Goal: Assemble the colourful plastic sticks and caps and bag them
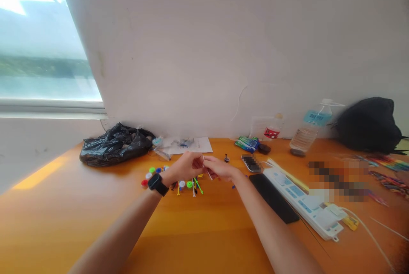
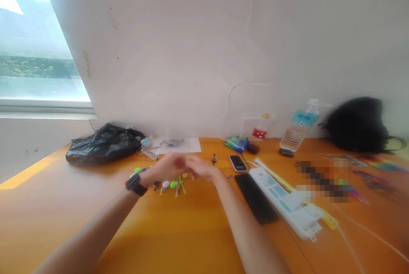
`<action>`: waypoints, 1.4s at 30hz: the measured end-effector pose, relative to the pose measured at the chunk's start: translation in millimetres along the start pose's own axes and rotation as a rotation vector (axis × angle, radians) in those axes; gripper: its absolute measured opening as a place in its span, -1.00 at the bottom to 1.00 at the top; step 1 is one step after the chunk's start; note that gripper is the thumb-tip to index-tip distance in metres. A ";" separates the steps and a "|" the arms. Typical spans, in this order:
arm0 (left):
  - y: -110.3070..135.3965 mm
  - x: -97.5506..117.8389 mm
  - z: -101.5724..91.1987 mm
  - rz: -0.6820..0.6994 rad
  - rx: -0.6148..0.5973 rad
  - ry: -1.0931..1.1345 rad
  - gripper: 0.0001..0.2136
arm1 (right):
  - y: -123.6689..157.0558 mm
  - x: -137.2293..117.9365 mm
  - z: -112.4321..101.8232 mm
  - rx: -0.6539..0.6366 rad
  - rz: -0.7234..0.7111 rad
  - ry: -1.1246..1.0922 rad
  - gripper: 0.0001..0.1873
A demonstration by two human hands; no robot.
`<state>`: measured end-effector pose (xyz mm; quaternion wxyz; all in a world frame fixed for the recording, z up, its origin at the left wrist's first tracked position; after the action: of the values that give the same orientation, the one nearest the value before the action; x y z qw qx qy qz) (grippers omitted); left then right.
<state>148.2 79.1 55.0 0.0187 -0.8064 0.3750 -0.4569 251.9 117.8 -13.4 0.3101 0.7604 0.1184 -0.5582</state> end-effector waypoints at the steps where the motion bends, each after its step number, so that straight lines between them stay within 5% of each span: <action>1: 0.1 -1.0 -0.2 -0.008 -0.004 -0.006 -0.93 | -1.7 0.9 2.2 -0.003 0.011 -0.023 -0.75; 9: 2.5 -3.0 -14.8 -0.018 0.078 -0.048 -0.95 | -4.7 -1.2 0.5 0.113 0.019 -0.004 -0.72; 20: 8.0 -6.4 25.1 -0.062 -0.210 -0.177 -0.96 | 0.1 17.3 -73.1 0.524 0.092 0.470 -0.83; 42: 12.9 -8.6 15.2 -0.082 -0.196 -0.246 -0.95 | 0.2 14.8 -60.7 0.366 -0.025 0.812 -0.86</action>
<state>149.4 70.5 35.1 -0.0332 -0.8689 0.3793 -0.3163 304.2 151.9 -15.8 0.0919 0.9588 0.1391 -0.2300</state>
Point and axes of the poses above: each hand's wrist, its own y-axis away from the middle knuckle, its own z-axis out of the palm, x = y × z, the point moved 8 cm from there along -y, towards the middle knuckle, and after that the axes turned 8 degrees about z, right-handed, at the moved point
